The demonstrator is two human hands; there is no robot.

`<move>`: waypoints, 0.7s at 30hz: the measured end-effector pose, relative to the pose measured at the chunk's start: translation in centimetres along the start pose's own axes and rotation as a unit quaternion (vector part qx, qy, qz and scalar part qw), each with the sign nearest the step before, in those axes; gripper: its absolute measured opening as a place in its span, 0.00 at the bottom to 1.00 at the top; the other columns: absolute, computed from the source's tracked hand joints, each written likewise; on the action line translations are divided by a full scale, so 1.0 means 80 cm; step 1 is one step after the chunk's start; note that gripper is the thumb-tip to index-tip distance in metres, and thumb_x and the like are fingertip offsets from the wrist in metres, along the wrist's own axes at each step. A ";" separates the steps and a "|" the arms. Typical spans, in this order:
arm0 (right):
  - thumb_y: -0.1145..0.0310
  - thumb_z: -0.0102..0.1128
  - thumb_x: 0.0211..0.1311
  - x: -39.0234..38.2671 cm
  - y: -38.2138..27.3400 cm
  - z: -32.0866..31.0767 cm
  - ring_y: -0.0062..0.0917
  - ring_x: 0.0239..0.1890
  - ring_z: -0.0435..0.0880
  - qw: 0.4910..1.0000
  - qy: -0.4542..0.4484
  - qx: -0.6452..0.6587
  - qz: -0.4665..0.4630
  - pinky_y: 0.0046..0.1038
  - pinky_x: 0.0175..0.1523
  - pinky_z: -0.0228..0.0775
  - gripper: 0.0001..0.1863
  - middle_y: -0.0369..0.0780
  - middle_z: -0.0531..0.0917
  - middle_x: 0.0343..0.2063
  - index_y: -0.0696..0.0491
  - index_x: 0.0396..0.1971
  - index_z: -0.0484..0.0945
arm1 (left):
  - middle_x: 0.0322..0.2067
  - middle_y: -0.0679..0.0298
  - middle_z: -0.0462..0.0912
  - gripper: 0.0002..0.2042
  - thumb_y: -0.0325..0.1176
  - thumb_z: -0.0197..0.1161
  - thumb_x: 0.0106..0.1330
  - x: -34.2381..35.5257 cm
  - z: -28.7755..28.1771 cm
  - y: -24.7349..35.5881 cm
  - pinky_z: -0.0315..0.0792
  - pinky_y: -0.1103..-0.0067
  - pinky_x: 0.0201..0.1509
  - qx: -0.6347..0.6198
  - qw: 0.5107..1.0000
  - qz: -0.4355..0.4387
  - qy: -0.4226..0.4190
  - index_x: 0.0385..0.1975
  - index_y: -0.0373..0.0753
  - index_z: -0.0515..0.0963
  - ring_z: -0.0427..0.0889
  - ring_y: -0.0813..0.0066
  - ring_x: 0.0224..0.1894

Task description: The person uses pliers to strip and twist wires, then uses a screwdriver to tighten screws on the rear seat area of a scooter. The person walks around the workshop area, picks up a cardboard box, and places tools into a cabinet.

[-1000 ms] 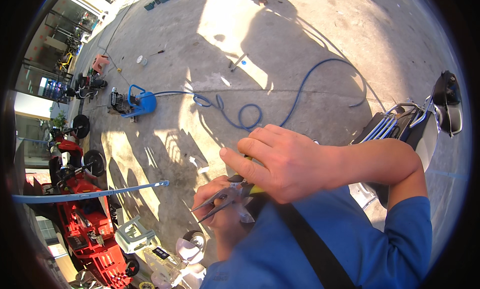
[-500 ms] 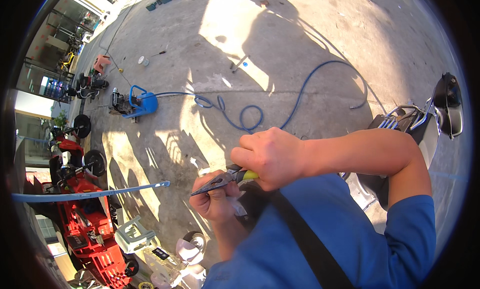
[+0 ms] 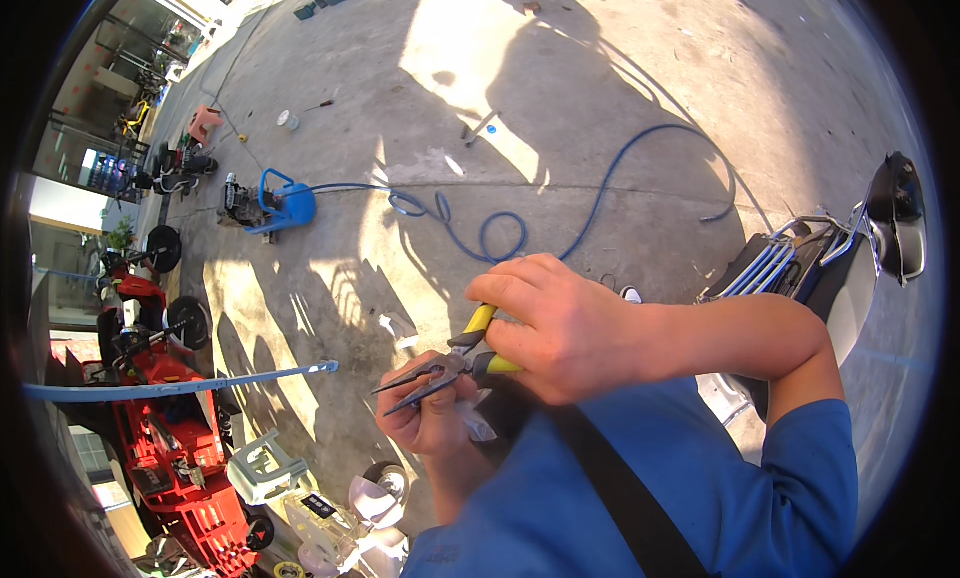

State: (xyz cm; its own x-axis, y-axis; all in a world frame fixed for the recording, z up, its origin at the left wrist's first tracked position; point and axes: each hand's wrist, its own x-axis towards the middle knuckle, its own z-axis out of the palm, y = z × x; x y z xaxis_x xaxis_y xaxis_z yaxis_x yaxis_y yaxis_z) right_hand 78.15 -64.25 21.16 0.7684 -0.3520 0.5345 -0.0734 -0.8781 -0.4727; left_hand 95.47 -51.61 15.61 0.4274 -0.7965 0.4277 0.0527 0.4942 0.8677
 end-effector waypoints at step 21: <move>0.70 0.63 0.42 0.008 -0.012 -0.012 0.46 0.46 0.82 0.985 0.025 -0.154 -0.071 0.50 0.51 0.76 0.11 0.54 0.80 0.43 0.62 0.22 0.75 | 0.27 0.50 0.85 0.10 0.11 0.59 0.60 0.002 0.003 0.009 0.80 0.71 0.31 0.085 0.995 0.051 -0.005 0.40 0.25 0.79 0.86 0.59 0.26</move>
State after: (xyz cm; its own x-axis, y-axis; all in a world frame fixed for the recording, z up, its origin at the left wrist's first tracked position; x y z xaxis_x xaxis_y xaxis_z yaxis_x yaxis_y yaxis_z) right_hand 78.15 -63.95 22.63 0.7532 -0.2277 0.6172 -0.1633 -0.9735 -0.1599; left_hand 95.39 -51.45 16.38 0.4130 -0.7488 0.5184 -0.1446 0.5081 0.8491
